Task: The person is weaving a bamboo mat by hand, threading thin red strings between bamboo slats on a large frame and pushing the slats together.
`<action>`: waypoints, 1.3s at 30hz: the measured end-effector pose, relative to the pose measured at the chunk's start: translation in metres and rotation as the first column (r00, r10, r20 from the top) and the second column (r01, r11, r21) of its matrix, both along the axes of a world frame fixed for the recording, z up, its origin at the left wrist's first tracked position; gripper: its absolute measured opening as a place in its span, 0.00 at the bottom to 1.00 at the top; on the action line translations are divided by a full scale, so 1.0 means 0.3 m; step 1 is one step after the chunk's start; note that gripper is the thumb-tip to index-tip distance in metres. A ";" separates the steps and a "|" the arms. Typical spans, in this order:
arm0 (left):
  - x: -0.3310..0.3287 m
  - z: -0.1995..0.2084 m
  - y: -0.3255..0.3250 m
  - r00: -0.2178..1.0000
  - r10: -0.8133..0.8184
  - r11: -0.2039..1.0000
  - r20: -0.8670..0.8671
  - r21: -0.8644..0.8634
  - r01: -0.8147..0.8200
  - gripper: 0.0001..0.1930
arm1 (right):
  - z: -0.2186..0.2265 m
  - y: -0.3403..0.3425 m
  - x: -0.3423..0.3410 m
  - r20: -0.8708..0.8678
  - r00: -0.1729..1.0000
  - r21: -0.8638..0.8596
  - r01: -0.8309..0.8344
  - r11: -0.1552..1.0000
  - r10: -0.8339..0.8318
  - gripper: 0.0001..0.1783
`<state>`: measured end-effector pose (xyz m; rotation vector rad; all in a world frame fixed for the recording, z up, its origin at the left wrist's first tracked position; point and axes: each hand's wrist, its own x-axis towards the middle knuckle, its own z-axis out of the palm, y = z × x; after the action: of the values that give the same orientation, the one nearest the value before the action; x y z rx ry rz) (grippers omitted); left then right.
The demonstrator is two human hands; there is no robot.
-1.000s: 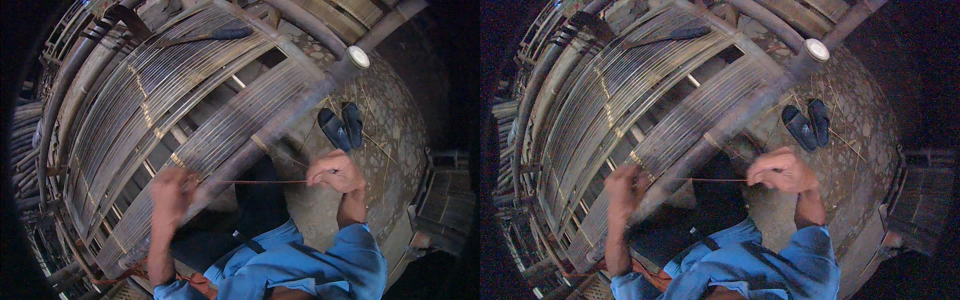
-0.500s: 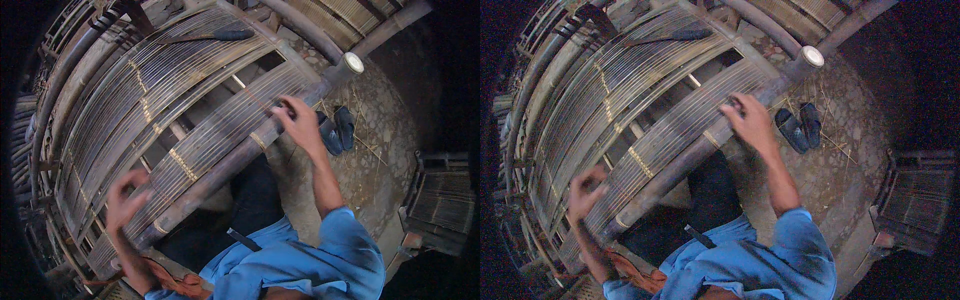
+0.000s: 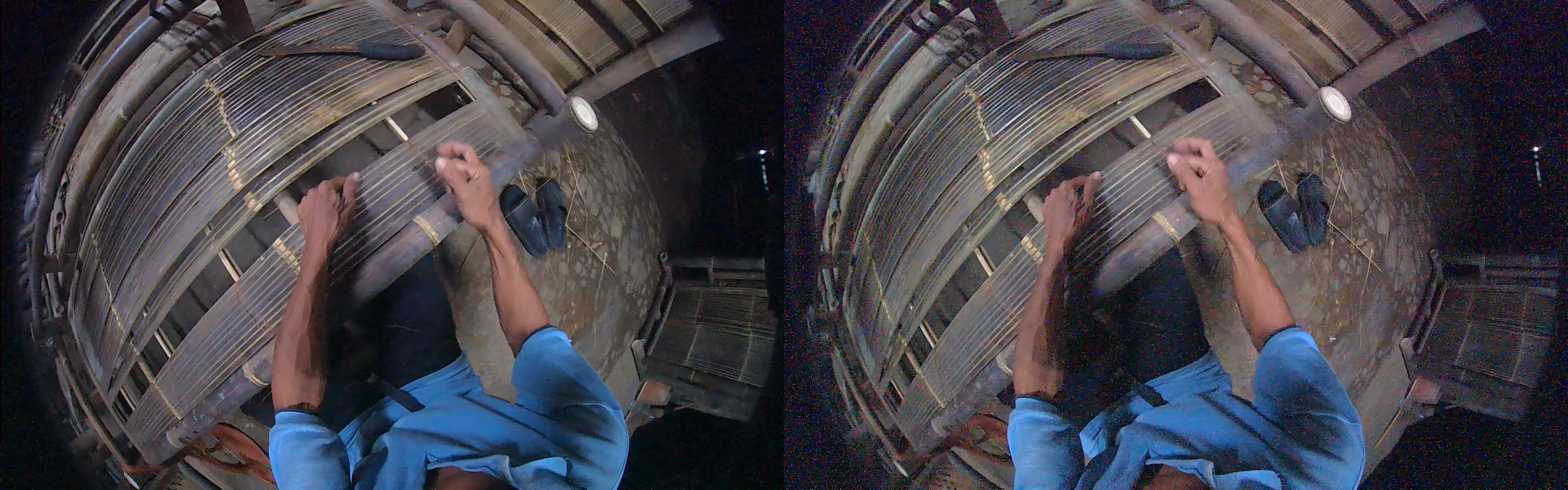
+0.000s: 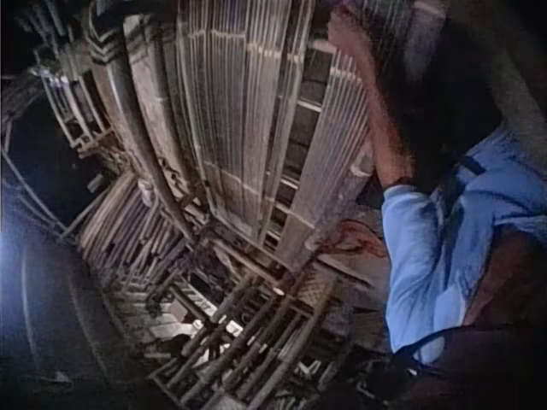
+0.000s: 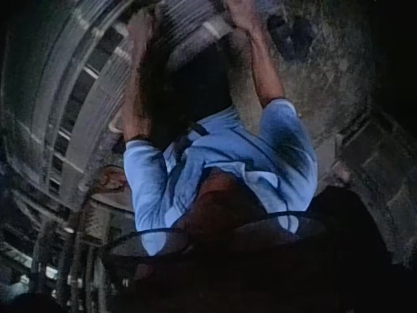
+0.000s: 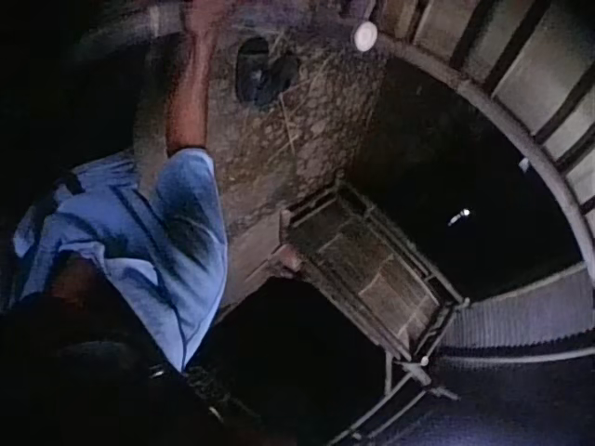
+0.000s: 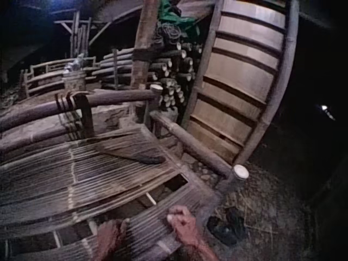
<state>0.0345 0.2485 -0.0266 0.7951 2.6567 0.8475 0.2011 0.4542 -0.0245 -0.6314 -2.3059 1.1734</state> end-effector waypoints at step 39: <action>-0.134 0.048 -0.137 0.832 -0.361 0.923 -0.421 -0.030 0.385 0.09 | 0.013 0.276 -0.191 -0.052 0.994 0.355 -0.072 0.932 0.097 0.17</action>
<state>-0.0058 0.2074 -0.0123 1.6122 2.6751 0.7093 0.1438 0.5369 -0.0205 -0.3559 -2.4206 0.7699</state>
